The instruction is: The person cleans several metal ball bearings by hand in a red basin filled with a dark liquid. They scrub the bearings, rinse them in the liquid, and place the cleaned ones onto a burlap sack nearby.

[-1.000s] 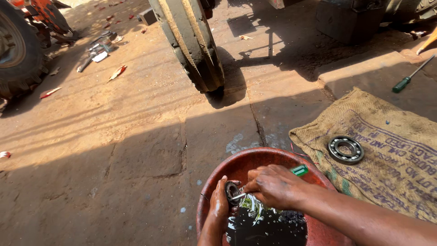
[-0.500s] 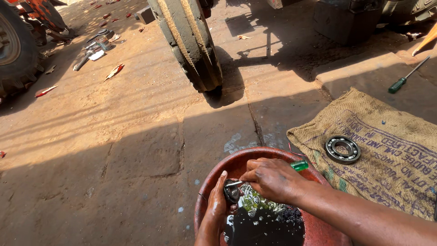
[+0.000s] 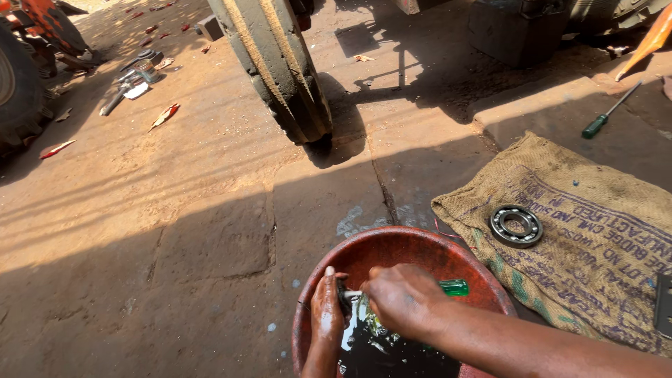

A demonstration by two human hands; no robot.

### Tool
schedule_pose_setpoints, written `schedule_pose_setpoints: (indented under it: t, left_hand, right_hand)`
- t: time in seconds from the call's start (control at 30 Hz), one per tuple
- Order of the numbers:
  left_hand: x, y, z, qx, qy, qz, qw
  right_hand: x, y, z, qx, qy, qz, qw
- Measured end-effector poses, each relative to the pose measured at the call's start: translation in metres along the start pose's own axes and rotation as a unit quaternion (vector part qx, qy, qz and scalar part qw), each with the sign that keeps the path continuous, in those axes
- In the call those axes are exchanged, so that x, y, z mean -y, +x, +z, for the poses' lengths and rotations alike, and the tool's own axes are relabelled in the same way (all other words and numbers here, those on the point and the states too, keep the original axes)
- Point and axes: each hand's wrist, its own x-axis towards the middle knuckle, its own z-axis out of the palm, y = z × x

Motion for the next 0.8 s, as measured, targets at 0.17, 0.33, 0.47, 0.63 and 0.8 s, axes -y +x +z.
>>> schedule_pose_setpoints:
  t: [0.17,0.33,0.47,0.63,0.8]
  left_hand:
    - [-0.02,-0.009,0.001,-0.053,0.003,-0.062,0.997]
    - [-0.037,-0.019,0.009,-0.009,-0.004,-0.08,0.997]
    - [-0.049,-0.022,0.011,0.016,-0.013,-0.1,0.995]
    - [-0.048,-0.028,0.011,0.058,0.021,-0.12,0.991]
    - [-0.049,-0.029,0.012,0.033,0.06,-0.151,0.986]
  right_hand:
    - [-0.003,0.0,0.009,0.005,-0.001,0.013,1.0]
    - [-0.025,0.008,0.011,-0.042,-0.073,-0.034,0.996]
    - [-0.037,0.017,0.004,-0.028,-0.076,0.006,0.997]
    - [-0.039,0.017,-0.006,-0.075,-0.053,-0.04,0.995]
    - [-0.03,0.013,-0.006,-0.114,-0.051,-0.134,0.983]
